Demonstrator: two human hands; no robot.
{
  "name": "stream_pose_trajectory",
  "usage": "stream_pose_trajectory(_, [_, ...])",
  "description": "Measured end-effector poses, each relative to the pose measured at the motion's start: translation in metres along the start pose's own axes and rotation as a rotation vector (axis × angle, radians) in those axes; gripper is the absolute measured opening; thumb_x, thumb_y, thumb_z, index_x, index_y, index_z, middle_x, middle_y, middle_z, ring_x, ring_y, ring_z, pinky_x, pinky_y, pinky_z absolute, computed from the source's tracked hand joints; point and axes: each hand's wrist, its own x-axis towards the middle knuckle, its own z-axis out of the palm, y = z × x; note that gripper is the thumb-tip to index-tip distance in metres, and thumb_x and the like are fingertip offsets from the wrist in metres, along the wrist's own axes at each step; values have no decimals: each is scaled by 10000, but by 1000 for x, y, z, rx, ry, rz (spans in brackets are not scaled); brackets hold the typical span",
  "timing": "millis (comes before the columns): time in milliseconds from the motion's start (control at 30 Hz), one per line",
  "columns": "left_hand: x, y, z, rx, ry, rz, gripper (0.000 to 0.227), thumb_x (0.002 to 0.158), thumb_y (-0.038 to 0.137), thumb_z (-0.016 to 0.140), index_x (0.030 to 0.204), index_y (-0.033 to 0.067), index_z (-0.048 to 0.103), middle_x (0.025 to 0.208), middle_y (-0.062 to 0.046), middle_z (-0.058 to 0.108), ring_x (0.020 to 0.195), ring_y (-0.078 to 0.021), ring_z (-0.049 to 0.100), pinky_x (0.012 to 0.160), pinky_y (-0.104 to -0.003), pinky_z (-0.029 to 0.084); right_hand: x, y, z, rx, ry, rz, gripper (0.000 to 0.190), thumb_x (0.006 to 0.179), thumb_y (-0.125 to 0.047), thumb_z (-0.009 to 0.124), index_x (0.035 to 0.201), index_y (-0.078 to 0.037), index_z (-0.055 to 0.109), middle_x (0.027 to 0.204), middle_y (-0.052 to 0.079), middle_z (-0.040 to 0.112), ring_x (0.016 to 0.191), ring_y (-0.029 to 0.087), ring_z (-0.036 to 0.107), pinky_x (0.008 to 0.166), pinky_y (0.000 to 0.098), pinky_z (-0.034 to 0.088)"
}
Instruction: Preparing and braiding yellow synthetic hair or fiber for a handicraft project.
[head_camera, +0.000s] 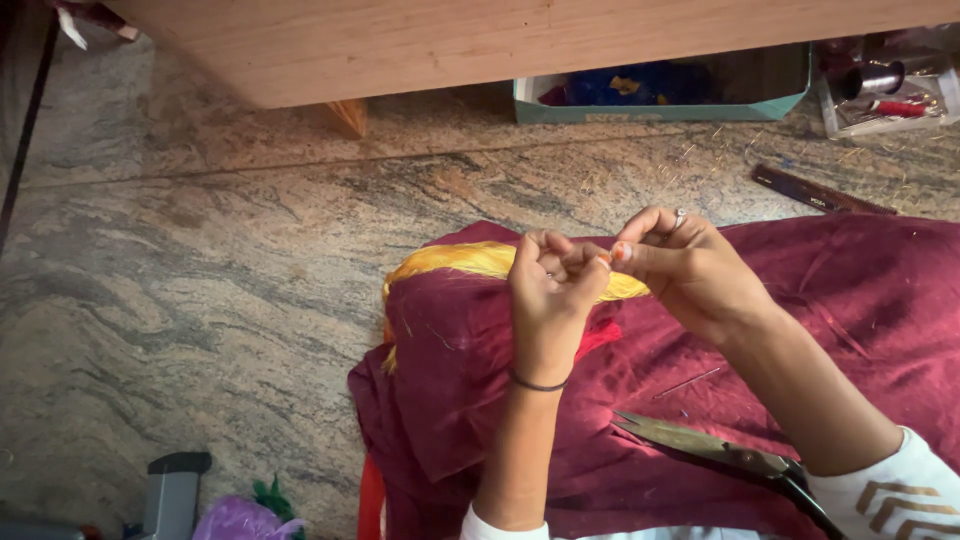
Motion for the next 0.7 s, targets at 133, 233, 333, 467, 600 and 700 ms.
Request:
stream_pose_trajectory(133, [-6,13,7,333,5,156,289,955,-19,690,1218,-36,571,974,-71,695,865,-87,657,803,-238,559,1,-3,3,-86,39,-48,50,929,47,681,962,11,675,934,116,735,877,180,705,828,323,572])
stream_pose_trajectory(233, [-8,19,10,425,-15,141,272,974,66,698,1214,-59,670,1040,-65,757,931,-78,719,852,-227,591,1,-5,8,-235,84,-106,51,924,48,687,963,19,672,937,114,732,882,163,703,830,303,570])
stream_pose_trajectory(333, [-7,19,9,446,29,66,218,997,101,693,1131,-63,741,961,-83,774,864,-86,717,782,-227,582,1,-8,12,-347,113,-135,59,910,52,698,958,33,669,926,113,734,871,153,704,816,290,570])
stream_pose_trajectory(467, [-8,19,10,525,54,97,167,996,103,670,1044,-42,737,899,-54,768,799,-80,714,719,-229,573,-3,-8,17,-489,136,-165,57,899,37,716,947,35,685,897,106,743,833,140,708,768,272,581])
stream_pose_trajectory(600, [-10,22,21,1018,144,394,87,957,68,667,951,-5,714,859,-59,750,757,-76,706,681,-231,547,-5,-5,21,-624,141,-257,59,902,14,736,949,18,701,900,86,749,826,109,696,744,247,579])
stream_pose_trajectory(700, [-8,18,19,1034,129,458,52,953,50,641,945,13,677,862,-52,727,787,-72,678,692,-239,532,-9,-2,26,-735,169,-368,62,889,11,745,943,2,715,910,71,756,849,105,701,764,245,579])
